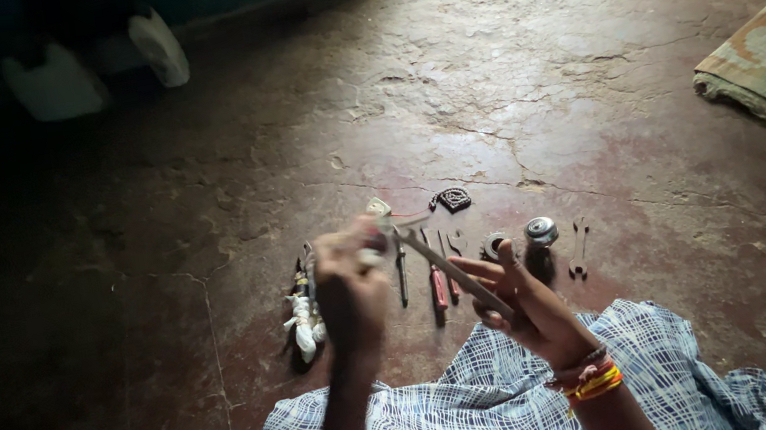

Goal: The person sits on the floor and wipes various metal tools, including screwdrivers and wrenches, with a cloth. They handle each tool individually, cleaning it before placing it back on the floor among the other items.

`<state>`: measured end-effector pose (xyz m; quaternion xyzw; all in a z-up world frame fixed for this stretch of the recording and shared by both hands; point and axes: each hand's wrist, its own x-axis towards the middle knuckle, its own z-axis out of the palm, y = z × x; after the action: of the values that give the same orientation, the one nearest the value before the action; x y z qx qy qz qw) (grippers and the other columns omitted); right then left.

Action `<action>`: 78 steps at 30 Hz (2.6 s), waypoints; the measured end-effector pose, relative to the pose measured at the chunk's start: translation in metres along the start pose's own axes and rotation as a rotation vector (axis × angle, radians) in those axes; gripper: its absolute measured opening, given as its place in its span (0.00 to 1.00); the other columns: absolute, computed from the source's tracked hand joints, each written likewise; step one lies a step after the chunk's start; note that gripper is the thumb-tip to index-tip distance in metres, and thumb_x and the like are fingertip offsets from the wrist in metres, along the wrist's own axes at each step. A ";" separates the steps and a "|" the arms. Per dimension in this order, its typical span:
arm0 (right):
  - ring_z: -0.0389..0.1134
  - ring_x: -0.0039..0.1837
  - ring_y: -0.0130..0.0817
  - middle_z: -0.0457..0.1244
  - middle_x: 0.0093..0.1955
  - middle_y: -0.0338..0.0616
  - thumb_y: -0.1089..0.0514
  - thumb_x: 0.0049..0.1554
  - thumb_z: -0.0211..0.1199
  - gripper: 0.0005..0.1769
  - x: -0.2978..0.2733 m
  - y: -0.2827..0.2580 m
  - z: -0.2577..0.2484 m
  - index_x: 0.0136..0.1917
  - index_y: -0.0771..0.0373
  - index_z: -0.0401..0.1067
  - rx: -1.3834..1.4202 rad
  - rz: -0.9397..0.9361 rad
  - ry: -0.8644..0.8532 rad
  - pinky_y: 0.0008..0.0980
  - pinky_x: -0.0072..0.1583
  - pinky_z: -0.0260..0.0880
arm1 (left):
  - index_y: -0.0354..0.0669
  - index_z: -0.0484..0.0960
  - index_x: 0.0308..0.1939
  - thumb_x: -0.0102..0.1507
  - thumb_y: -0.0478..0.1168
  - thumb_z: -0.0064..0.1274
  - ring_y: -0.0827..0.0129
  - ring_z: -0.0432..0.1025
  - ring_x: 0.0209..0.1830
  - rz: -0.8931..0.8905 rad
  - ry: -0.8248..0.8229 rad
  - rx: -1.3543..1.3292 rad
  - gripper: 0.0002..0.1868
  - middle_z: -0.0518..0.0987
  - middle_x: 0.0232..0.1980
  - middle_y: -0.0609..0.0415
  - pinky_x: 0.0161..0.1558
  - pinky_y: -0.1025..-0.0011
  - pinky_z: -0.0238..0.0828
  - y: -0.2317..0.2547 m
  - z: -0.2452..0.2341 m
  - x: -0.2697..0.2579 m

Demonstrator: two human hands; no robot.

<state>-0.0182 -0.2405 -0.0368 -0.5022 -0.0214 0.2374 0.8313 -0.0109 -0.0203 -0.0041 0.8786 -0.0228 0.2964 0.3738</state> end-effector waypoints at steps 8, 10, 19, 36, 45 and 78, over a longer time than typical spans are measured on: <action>0.63 0.33 0.23 0.65 0.38 0.41 0.25 0.57 0.44 0.53 -0.008 -0.004 -0.032 0.70 0.79 0.60 0.183 0.054 0.154 0.20 0.33 0.62 | 0.51 0.85 0.57 0.49 0.26 0.59 0.52 0.74 0.46 0.313 -0.137 -0.061 0.32 0.83 0.49 0.46 0.43 0.57 0.78 0.069 0.041 -0.041; 0.60 0.29 0.18 0.61 0.32 0.35 0.25 0.58 0.45 0.50 -0.014 -0.012 -0.037 0.71 0.71 0.66 0.065 0.042 0.057 0.16 0.28 0.56 | 0.60 0.81 0.62 0.57 0.37 0.63 0.58 0.74 0.42 -0.121 -0.354 0.112 0.28 0.79 0.41 0.46 0.42 0.60 0.75 0.055 0.044 -0.012; 0.67 0.41 0.24 0.66 0.47 0.40 0.65 0.55 0.59 0.31 -0.021 -0.004 -0.055 0.72 0.69 0.63 0.261 0.025 -0.025 0.24 0.43 0.72 | 0.53 0.84 0.56 0.55 0.25 0.57 0.62 0.76 0.50 0.279 -0.064 -0.018 0.27 0.80 0.51 0.52 0.49 0.66 0.78 0.072 0.050 -0.033; 0.61 0.38 0.21 0.66 0.53 0.41 0.73 0.52 0.58 0.30 -0.013 0.015 -0.044 0.69 0.70 0.66 0.338 0.049 -0.106 0.20 0.41 0.68 | 0.52 0.81 0.62 0.50 0.21 0.55 0.56 0.76 0.50 -0.073 0.060 0.160 0.37 0.76 0.56 0.44 0.49 0.66 0.79 0.022 0.029 -0.001; 0.69 0.46 0.30 0.68 0.53 0.48 0.62 0.55 0.54 0.29 -0.005 0.027 -0.025 0.70 0.72 0.63 0.457 -0.023 -0.001 0.27 0.47 0.76 | 0.53 0.83 0.58 0.47 0.23 0.59 0.51 0.72 0.54 0.097 -0.280 0.010 0.35 0.74 0.57 0.43 0.45 0.65 0.79 0.066 0.024 -0.067; 0.65 0.71 0.40 0.64 0.70 0.47 0.45 0.64 0.49 0.32 -0.016 0.026 -0.075 0.75 0.63 0.62 0.579 -0.023 -0.016 0.49 0.70 0.63 | 0.43 0.83 0.57 0.43 0.20 0.51 0.52 0.72 0.55 0.083 -0.144 -0.147 0.37 0.76 0.55 0.44 0.55 0.59 0.74 0.082 0.065 -0.026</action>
<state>-0.0212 -0.2989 -0.0932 -0.2418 0.0348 0.2282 0.9425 -0.0206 -0.1275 -0.0010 0.8662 -0.1076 0.2450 0.4221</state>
